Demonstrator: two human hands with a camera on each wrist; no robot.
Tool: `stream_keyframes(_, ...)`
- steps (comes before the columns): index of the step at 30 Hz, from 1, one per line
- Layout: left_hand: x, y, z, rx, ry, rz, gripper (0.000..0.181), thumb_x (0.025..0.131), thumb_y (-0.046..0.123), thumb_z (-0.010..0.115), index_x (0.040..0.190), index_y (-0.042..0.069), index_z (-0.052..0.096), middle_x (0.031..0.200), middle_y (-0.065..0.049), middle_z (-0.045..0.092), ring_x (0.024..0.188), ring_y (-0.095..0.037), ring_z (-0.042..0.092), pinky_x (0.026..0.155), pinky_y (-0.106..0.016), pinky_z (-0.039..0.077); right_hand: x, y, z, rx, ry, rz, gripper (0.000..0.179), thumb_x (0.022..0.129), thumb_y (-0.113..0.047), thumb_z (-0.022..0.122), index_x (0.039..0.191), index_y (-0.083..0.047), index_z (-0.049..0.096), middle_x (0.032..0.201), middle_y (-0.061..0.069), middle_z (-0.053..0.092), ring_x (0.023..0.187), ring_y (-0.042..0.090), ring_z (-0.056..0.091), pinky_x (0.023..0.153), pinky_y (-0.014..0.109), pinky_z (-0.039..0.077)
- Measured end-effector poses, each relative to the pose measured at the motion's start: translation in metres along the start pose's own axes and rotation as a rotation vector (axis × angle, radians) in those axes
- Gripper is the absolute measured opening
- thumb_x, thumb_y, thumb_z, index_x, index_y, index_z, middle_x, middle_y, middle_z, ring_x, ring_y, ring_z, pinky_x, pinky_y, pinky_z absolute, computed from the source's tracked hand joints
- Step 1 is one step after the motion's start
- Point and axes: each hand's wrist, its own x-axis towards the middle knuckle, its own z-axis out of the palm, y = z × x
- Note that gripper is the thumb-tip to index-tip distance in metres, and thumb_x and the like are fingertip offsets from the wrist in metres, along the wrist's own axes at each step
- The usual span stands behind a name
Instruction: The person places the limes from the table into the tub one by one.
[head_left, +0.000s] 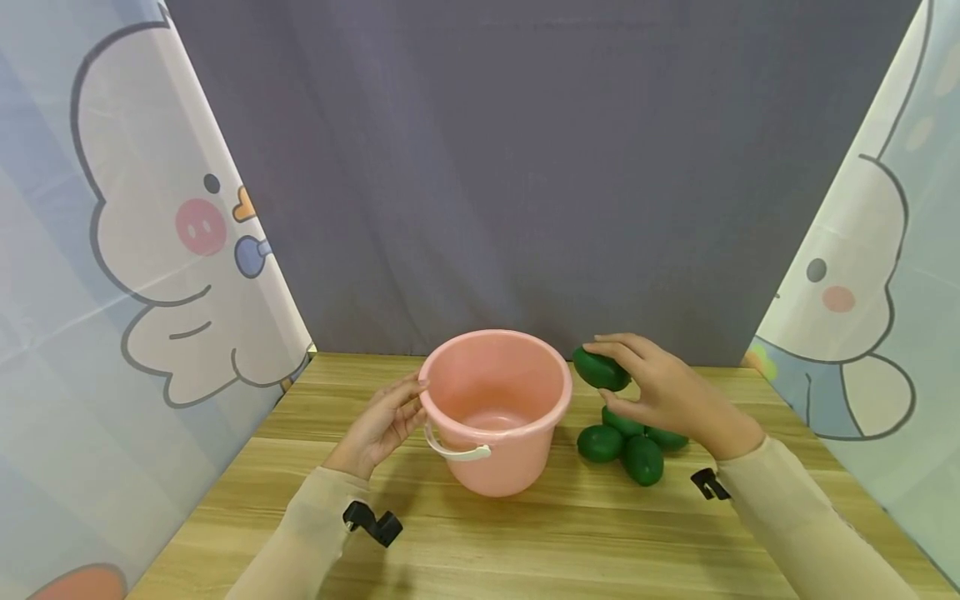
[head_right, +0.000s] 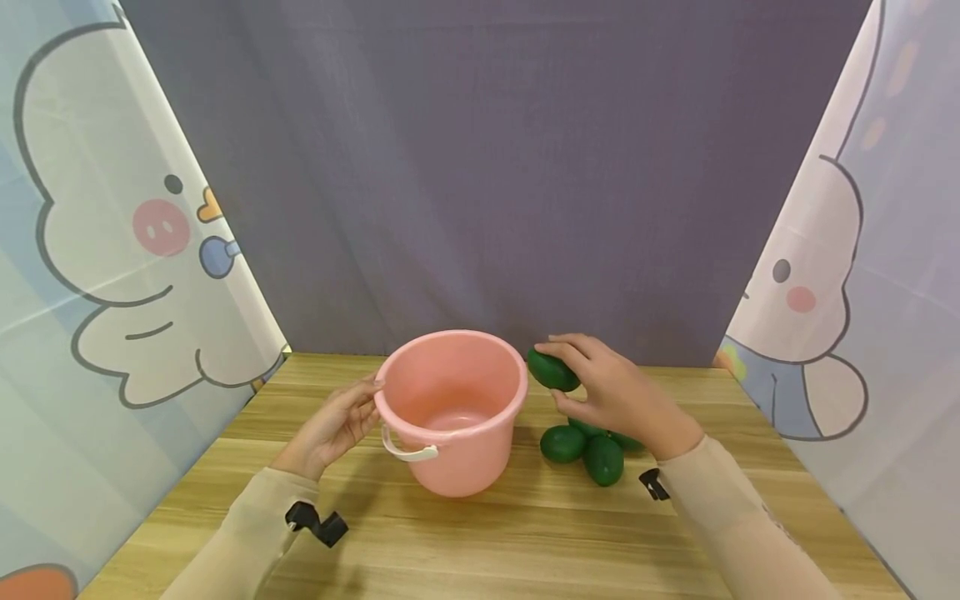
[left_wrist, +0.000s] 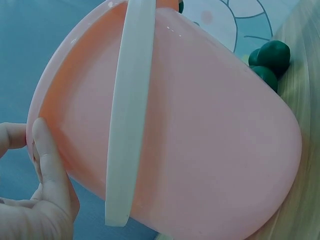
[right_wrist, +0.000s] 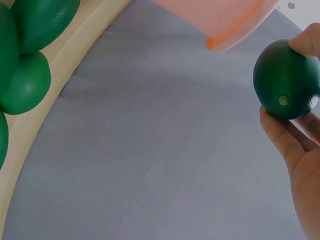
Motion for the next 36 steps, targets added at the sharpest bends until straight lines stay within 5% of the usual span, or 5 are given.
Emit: stream_keyframes(36, 0.0, 0.0, -0.001, 0.002, 0.005, -0.001, 0.052, 0.101, 0.007, 0.055, 0.148, -0.002, 0.036, 0.116, -0.009, 0.059, 0.079, -0.007, 0.064, 0.069, -0.013, 0.057, 0.042, -0.009, -0.001, 0.104, -0.105, -0.008, 0.06, 0.082, -0.019, 0.078, 0.137, -0.01, 0.056, 0.13, 0.003, 0.058, 0.115, 0.018, 0.058, 0.089, 0.037, 0.058)
